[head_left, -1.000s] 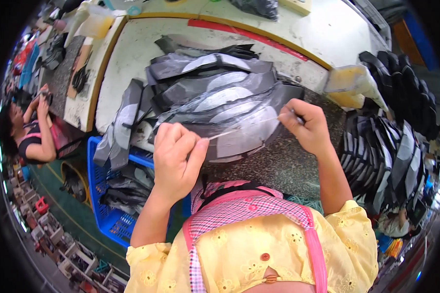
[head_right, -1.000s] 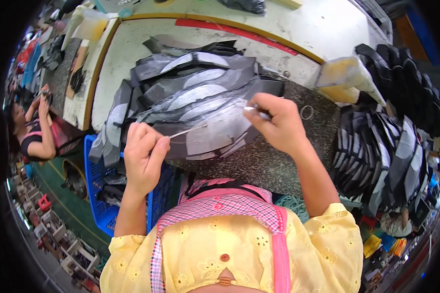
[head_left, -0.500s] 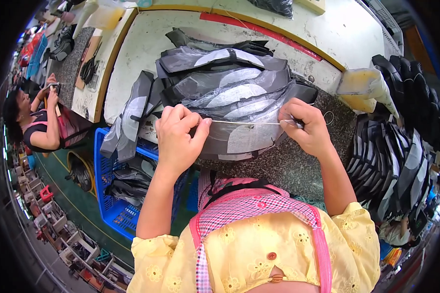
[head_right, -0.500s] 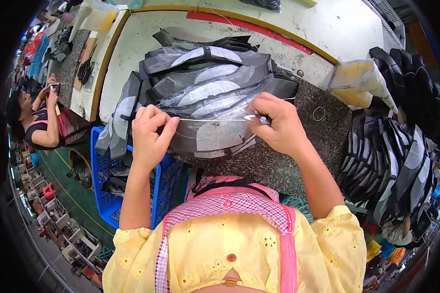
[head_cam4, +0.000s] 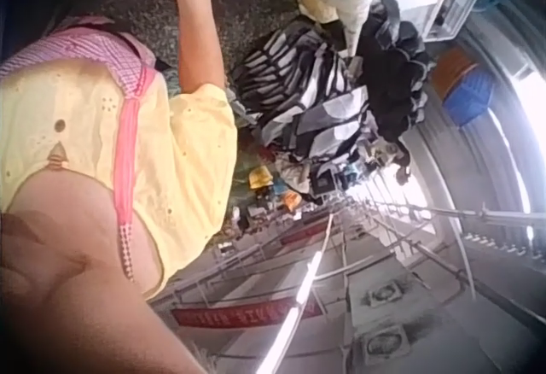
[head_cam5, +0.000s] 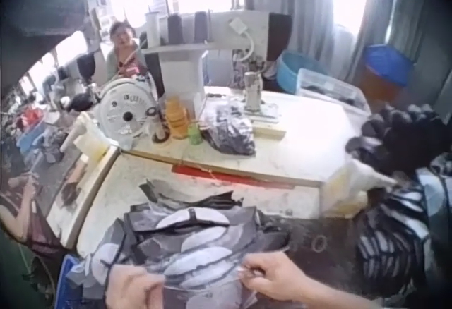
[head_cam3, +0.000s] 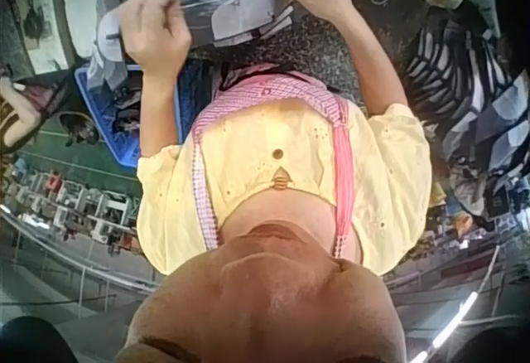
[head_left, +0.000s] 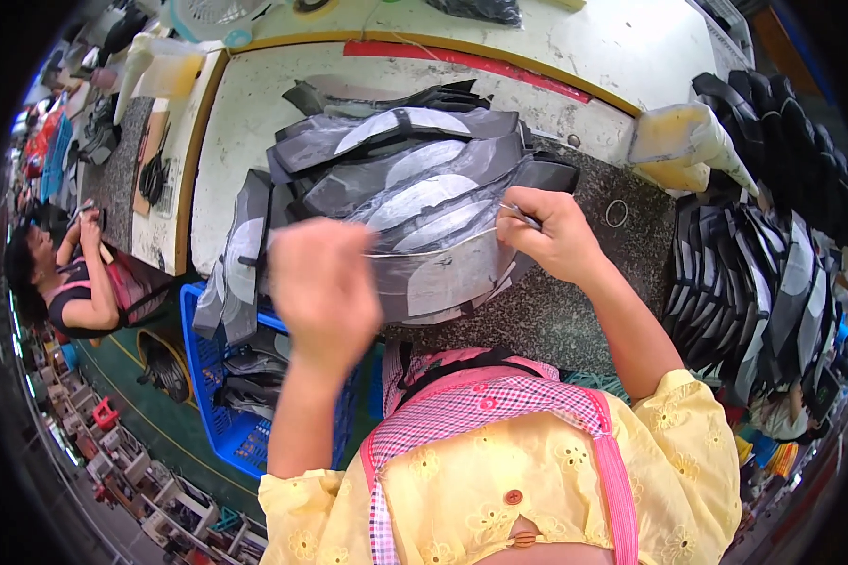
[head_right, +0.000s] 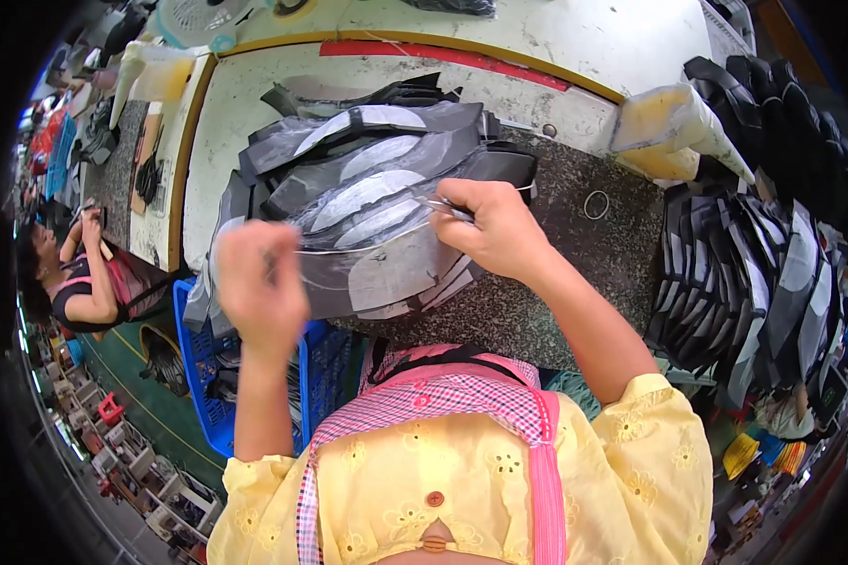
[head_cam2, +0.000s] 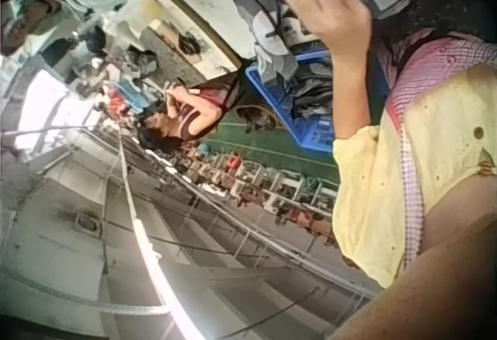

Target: Trimming excess thread and separating stitched shoe upper components using thread nippers.

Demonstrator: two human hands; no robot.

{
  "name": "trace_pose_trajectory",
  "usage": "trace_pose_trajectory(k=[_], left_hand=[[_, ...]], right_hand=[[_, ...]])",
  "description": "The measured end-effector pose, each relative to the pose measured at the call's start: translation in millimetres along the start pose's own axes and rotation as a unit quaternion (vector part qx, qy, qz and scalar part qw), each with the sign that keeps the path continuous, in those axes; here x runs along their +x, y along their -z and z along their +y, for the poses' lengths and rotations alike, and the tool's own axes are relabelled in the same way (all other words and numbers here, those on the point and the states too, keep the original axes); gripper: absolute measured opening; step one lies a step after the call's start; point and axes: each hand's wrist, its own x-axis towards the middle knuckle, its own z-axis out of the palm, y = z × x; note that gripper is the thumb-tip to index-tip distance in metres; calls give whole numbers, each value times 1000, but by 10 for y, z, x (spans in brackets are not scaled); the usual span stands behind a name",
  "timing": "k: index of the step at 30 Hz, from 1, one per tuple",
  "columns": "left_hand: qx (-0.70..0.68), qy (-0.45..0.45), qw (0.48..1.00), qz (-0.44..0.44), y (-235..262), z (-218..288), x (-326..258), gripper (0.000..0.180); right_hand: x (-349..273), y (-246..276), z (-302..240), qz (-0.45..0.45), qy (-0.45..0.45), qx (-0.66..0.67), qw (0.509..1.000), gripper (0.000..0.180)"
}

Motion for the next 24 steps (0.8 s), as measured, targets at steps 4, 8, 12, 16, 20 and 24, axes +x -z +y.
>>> trace_pose_trajectory(k=[4, 8, 12, 16, 20, 24], left_hand=[[-94, -108, 986, -89, -403, 327, -83, 29], [-31, -107, 987, -117, -472, 328, -140, 35], [30, -84, 979, -184, -475, 455, -58, 39], [81, -69, 964, -244, -508, 543, 127, 42], [79, -83, 950, -292, -581, 528, 314, 45], [91, -78, 930, -348, -625, 522, 382, 46]], right_hand=[[23, -3, 88, 19, 17, 43, 999, 9], [28, 143, 206, 101, 68, -105, 987, 18], [117, 238, 421, 141, 25, -143, 979, 26], [211, 156, 502, 133, 20, -175, 975, 30], [266, 134, 527, 119, 12, -188, 975, 30], [336, 128, 576, 130, 10, -196, 972, 30]])
